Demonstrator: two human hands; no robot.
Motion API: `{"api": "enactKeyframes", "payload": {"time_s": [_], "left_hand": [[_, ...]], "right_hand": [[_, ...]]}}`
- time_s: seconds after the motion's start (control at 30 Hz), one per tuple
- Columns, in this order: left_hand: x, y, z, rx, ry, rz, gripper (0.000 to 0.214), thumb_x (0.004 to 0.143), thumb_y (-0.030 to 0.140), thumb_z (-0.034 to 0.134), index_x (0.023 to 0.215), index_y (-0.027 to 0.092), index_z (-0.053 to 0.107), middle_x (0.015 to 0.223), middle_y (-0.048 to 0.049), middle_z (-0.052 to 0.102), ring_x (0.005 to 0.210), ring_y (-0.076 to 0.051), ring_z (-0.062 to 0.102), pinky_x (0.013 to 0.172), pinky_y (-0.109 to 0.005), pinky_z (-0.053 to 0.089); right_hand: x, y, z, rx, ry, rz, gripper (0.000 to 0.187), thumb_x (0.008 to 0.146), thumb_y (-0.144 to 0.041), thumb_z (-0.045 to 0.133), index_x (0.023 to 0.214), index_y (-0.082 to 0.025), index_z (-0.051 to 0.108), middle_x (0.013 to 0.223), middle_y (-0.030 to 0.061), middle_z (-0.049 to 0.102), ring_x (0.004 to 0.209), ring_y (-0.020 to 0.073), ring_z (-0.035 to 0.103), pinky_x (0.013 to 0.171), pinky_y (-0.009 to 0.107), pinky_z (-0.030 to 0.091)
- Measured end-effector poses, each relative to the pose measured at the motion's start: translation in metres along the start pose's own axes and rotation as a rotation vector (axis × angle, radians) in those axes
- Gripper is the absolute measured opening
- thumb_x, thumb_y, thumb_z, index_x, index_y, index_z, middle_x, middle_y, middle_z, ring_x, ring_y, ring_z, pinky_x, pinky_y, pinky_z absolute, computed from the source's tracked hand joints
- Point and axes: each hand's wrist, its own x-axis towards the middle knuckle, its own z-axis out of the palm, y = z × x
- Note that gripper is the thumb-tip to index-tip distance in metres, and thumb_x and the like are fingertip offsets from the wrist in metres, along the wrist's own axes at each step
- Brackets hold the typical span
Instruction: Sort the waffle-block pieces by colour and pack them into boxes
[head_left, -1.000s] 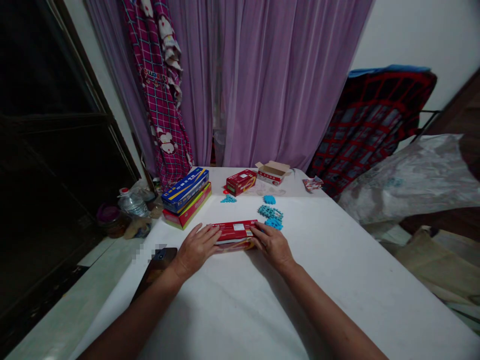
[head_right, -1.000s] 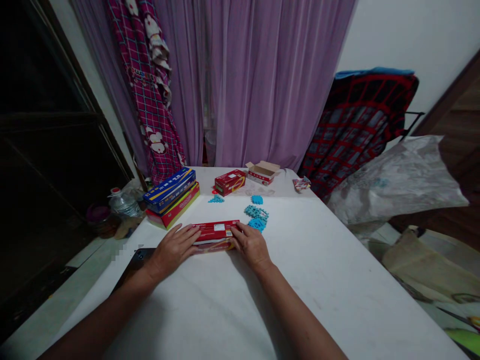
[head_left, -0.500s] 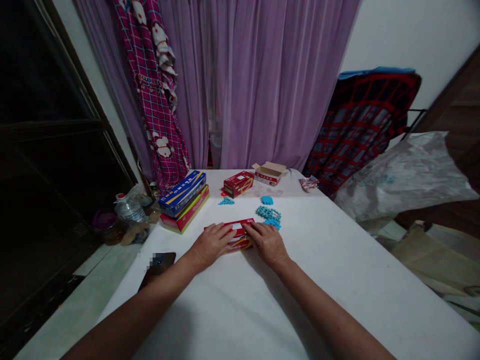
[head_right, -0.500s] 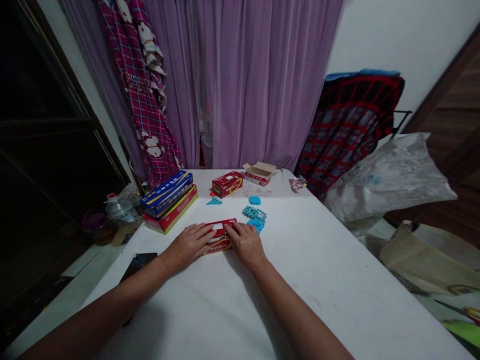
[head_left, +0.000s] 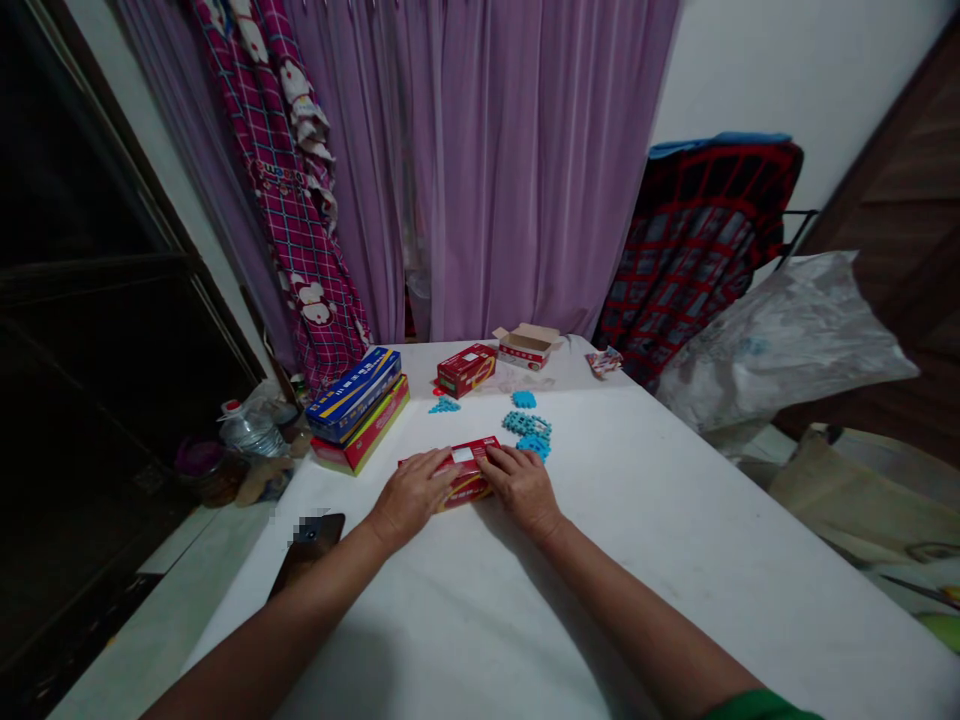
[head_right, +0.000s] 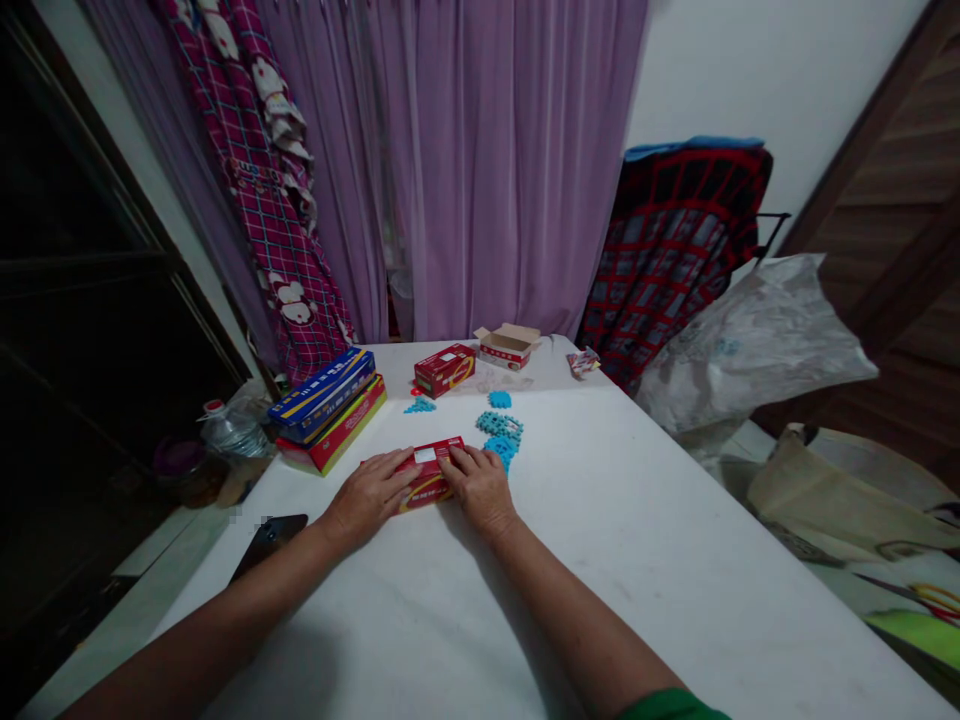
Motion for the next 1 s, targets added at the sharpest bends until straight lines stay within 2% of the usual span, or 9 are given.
{"api": "enactKeyframes", "payload": {"time_s": [0.07,0.17,0.23,0.3,0.5,0.6,0.7,0.87,1.0], "left_hand": [[0.001,-0.003,-0.01,-0.046,-0.067,-0.013,0.04,0.091,0.03,0.056,0.131,0.025,0.058,0.143,-0.0116,0.051,0.126,-0.026,0.051,0.103,-0.044,0.043],[0.001,-0.007,-0.02,-0.029,-0.167,-0.041,0.058,0.085,0.04,0.065,0.14,0.033,0.048,0.15,-0.0113,0.042,0.132,-0.032,0.045,0.107,-0.054,0.036],[-0.001,-0.009,-0.021,-0.004,-0.22,-0.076,0.065,0.083,0.04,0.067,0.143,0.037,0.042,0.153,-0.0104,0.037,0.135,-0.035,0.041,0.108,-0.059,0.032],[-0.003,-0.008,-0.018,0.0,-0.258,-0.104,0.066,0.084,0.037,0.066,0.145,0.037,0.039,0.154,-0.0102,0.036,0.136,-0.035,0.039,0.108,-0.058,0.033],[-0.004,-0.015,-0.017,-0.086,-0.221,-0.076,0.068,0.085,0.039,0.064,0.147,0.03,0.036,0.151,-0.0121,0.041,0.132,-0.029,0.045,0.107,-0.048,0.039],[-0.003,-0.022,-0.025,-0.101,-0.243,-0.111,0.066,0.086,0.043,0.063,0.146,0.029,0.039,0.149,-0.013,0.043,0.131,-0.03,0.047,0.106,-0.046,0.041],[-0.003,-0.028,-0.036,-0.097,-0.232,-0.174,0.065,0.085,0.044,0.063,0.144,0.026,0.043,0.147,-0.0133,0.046,0.131,-0.029,0.047,0.106,-0.044,0.041],[-0.012,-0.026,-0.049,-0.085,-0.236,-0.218,0.058,0.088,0.046,0.057,0.142,0.026,0.045,0.146,-0.0117,0.048,0.131,-0.028,0.047,0.107,-0.044,0.039],[-0.016,-0.017,-0.044,-0.069,-0.28,-0.286,0.075,0.083,0.052,0.062,0.148,0.025,0.035,0.151,-0.0136,0.041,0.136,-0.03,0.041,0.108,-0.045,0.036]], "right_hand": [[0.0,0.0,0.001,0.003,-0.004,0.014,0.028,0.092,-0.028,0.058,0.118,-0.027,0.068,0.12,0.0076,0.069,0.106,0.0244,0.058,0.086,0.038,0.036],[-0.001,-0.001,0.001,0.023,-0.016,0.03,0.029,0.092,-0.029,0.057,0.119,-0.027,0.068,0.121,0.008,0.069,0.107,0.0242,0.058,0.088,0.038,0.036],[-0.001,-0.001,0.001,0.047,-0.029,0.039,0.03,0.092,-0.029,0.057,0.12,-0.027,0.067,0.122,0.0084,0.068,0.108,0.0243,0.057,0.089,0.039,0.036],[0.0,-0.002,0.001,0.065,-0.044,0.047,0.031,0.092,-0.028,0.057,0.122,-0.027,0.066,0.123,0.0089,0.067,0.111,0.0249,0.057,0.09,0.039,0.037],[0.005,-0.004,-0.009,0.124,-0.026,0.112,0.037,0.092,-0.027,0.054,0.128,-0.019,0.06,0.129,0.0138,0.063,0.112,0.0256,0.058,0.091,0.04,0.042],[0.008,-0.003,-0.017,0.161,-0.003,0.186,0.039,0.092,-0.028,0.052,0.13,-0.017,0.057,0.13,0.0154,0.061,0.113,0.0256,0.058,0.09,0.04,0.045],[0.01,0.0,-0.02,0.191,-0.004,0.29,0.036,0.091,-0.028,0.052,0.125,-0.018,0.059,0.122,0.0139,0.066,0.108,0.0255,0.061,0.088,0.039,0.047],[0.004,0.007,-0.018,0.199,-0.008,0.409,0.031,0.091,-0.026,0.05,0.118,-0.016,0.061,0.113,0.0133,0.07,0.099,0.0246,0.064,0.085,0.038,0.048],[-0.005,0.008,-0.016,0.196,0.003,0.417,0.033,0.09,-0.023,0.049,0.12,-0.017,0.061,0.111,0.0128,0.07,0.097,0.0235,0.065,0.082,0.036,0.049]]}}
